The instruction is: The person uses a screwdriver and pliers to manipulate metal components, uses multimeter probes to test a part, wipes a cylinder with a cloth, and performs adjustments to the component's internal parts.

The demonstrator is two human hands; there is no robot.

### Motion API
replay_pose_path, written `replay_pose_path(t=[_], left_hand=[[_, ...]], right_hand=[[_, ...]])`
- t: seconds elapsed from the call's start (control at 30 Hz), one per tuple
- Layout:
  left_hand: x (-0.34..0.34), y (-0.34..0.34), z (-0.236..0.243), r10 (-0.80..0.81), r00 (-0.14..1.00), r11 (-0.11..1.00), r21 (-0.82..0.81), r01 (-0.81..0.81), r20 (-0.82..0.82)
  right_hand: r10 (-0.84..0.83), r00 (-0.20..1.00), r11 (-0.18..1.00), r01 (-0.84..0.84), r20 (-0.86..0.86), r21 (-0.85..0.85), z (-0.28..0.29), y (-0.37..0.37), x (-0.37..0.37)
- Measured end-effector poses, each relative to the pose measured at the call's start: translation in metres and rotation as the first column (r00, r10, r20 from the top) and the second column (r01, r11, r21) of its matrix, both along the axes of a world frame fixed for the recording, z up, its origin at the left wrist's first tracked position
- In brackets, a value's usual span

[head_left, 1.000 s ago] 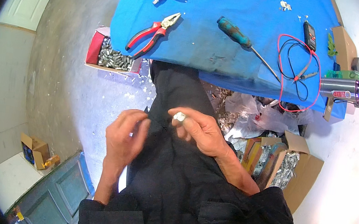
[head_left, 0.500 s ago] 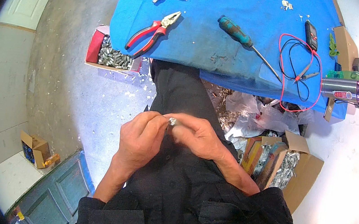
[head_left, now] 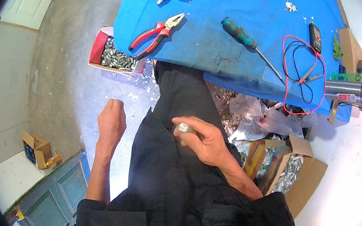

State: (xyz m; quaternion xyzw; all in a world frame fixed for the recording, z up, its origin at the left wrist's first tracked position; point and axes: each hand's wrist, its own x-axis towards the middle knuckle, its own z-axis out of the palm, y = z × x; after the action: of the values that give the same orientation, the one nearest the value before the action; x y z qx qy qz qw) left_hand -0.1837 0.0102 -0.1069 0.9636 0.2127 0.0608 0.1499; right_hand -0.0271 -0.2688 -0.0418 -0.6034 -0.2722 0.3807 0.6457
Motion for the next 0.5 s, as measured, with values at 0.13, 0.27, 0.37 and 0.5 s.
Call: replay_pose_path(t=[0.13, 0.27, 0.37, 0.5], left_hand=[[-0.029, -0.006, -0.01, -0.013, 0.991, 0.998, -0.068, 0.004, -0.13], [-0.023, -0.02, -0.004, 0.048, 0.968, 0.987, -0.138, -0.084, -0.247], [-0.007, -0.031, 0.009, 0.065, 0.98, 0.982, -0.163, -0.097, -0.188], [0.015, -0.051, 0.036, 0.099, 0.993, 0.934, -0.351, -0.07, 0.064]], right_hand=[[0.005, 0.975, 0.998, 0.007, -0.223, 0.056, -0.008, 0.001, -0.003], [-0.002, 0.948, 0.999, 0.016, -0.319, 0.039, -0.007, 0.001, -0.001], [-0.021, 0.938, 1.0, 0.027, -0.345, 0.011, -0.009, 0.004, 0.0], [-0.087, 0.975, 0.995, 0.093, -0.203, 0.019, -0.022, 0.009, -0.001]])
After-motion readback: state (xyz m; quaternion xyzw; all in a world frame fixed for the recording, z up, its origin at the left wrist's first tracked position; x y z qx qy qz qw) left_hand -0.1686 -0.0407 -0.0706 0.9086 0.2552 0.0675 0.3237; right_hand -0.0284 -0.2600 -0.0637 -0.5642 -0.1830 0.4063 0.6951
